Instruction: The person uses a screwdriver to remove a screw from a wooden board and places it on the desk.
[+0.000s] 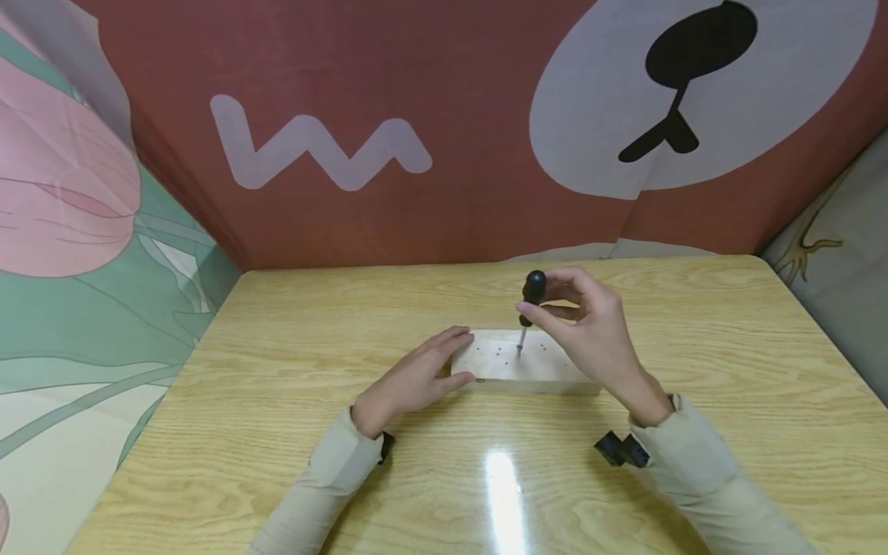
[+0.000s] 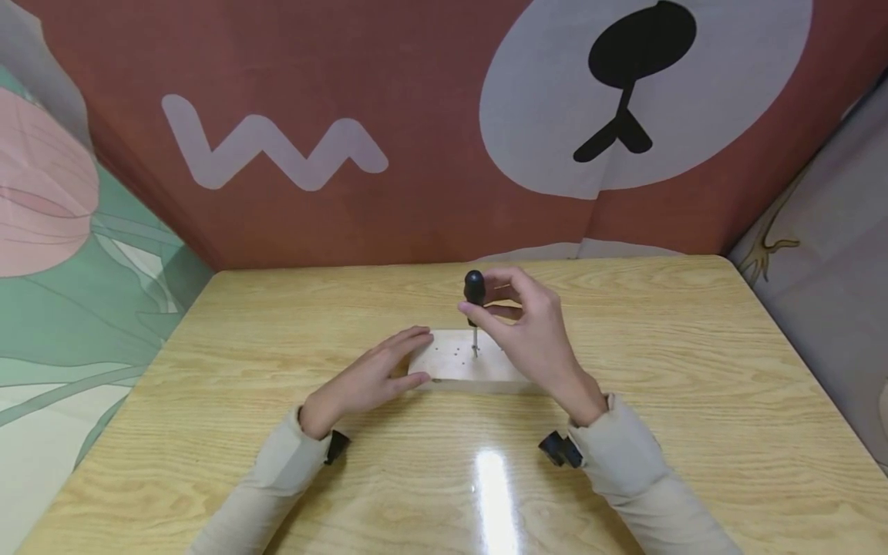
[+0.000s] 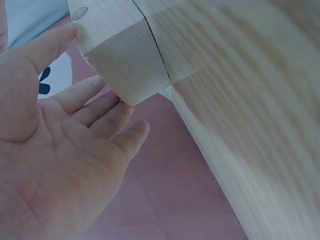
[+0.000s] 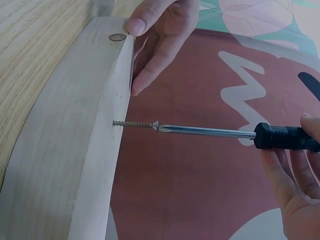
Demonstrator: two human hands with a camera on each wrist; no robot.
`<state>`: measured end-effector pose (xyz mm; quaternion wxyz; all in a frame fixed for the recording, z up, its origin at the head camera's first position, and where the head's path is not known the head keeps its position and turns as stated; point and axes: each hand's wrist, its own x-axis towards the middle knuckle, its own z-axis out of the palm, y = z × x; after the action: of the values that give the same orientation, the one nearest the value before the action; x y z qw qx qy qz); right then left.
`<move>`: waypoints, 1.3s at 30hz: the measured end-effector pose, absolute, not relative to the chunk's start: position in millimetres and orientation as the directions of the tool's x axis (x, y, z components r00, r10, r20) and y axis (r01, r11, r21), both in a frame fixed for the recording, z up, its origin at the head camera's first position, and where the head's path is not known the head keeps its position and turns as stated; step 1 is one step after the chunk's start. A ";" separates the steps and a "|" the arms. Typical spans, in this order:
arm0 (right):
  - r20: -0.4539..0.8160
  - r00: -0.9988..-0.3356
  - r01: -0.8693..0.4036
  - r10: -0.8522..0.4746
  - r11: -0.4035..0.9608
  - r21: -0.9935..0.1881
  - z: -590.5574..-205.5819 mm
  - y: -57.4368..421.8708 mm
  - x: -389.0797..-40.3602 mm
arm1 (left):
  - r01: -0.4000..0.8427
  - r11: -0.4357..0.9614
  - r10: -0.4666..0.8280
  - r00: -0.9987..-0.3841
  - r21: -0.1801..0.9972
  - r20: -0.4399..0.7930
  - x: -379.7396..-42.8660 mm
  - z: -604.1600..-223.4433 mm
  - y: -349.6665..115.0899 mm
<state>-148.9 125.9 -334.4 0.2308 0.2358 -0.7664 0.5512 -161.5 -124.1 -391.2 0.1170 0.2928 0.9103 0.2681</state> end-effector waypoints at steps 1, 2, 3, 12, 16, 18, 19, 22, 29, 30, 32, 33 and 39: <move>0.616 -0.780 -0.619 -0.108 0.279 -0.734 -334.4 125.7 -149.1 | 0.471 0.684 0.596 -0.801 0.557 -0.055 -161.7 -391.1 -124.2; 0.619 -0.778 -0.622 -0.109 0.274 -0.733 -334.5 125.4 -149.4 | 0.471 0.685 0.596 -0.801 0.556 -0.055 -161.6 -391.0 -124.4; 0.622 -0.776 -0.625 -0.110 0.272 -0.732 -334.5 125.1 -149.3 | 0.472 0.684 0.597 -0.800 0.556 -0.056 -161.7 -391.0 -124.5; 0.631 -0.767 -0.635 -0.115 0.277 -0.721 -334.8 123.9 -148.9 | 0.477 0.680 0.605 -0.794 0.557 -0.060 -162.4 -392.0 -124.9; 0.632 -0.765 -0.639 -0.124 0.273 -0.719 -334.3 123.6 -149.4 | 0.470 0.686 0.599 -0.798 0.555 -0.064 -162.5 -392.0 -124.6; 0.634 -0.762 -0.642 -0.130 0.273 -0.716 -334.1 123.4 -149.5 | 0.467 0.689 0.596 -0.800 0.554 -0.066 -162.4 -391.7 -124.4; 0.635 -0.761 -0.644 -0.132 0.274 -0.714 -334.0 123.3 -149.5 | 0.466 0.689 0.595 -0.801 0.554 -0.066 -162.3 -391.6 -124.2; 0.640 -0.756 -0.649 -0.136 0.275 -0.709 -334.1 123.2 -149.6 | 0.462 0.692 0.593 -0.802 0.555 -0.070 -162.2 -391.5 -124.0; 0.651 -0.746 -0.661 -0.139 0.268 -0.701 -336.0 122.6 -150.5 | 0.462 0.698 0.588 -0.806 0.547 -0.070 -161.9 -392.2 -124.1; 0.650 -0.747 -0.659 -0.138 0.272 -0.701 -336.2 122.4 -150.6 | 0.463 0.698 0.588 -0.806 0.547 -0.068 -161.9 -392.4 -124.2; 0.644 -0.753 -0.653 -0.136 0.283 -0.703 -336.7 122.1 -150.9 | 0.464 0.698 0.587 -0.807 0.545 -0.063 -161.9 -392.8 -124.3; 0.642 -0.755 -0.650 -0.135 0.286 -0.704 -336.9 121.8 -150.9 | 0.464 0.697 0.586 -0.808 0.546 -0.061 -161.9 -393.0 -124.3; 0.641 -0.757 -0.644 -0.128 0.314 -0.698 -338.2 120.2 -151.2 | 0.464 0.699 0.583 -0.810 0.544 -0.058 -161.7 -393.6 -124.2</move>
<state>-151.2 120.2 -338.2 0.2434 0.2498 -0.7730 0.5299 -161.7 -124.2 -393.6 0.1137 0.2864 0.9146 0.2618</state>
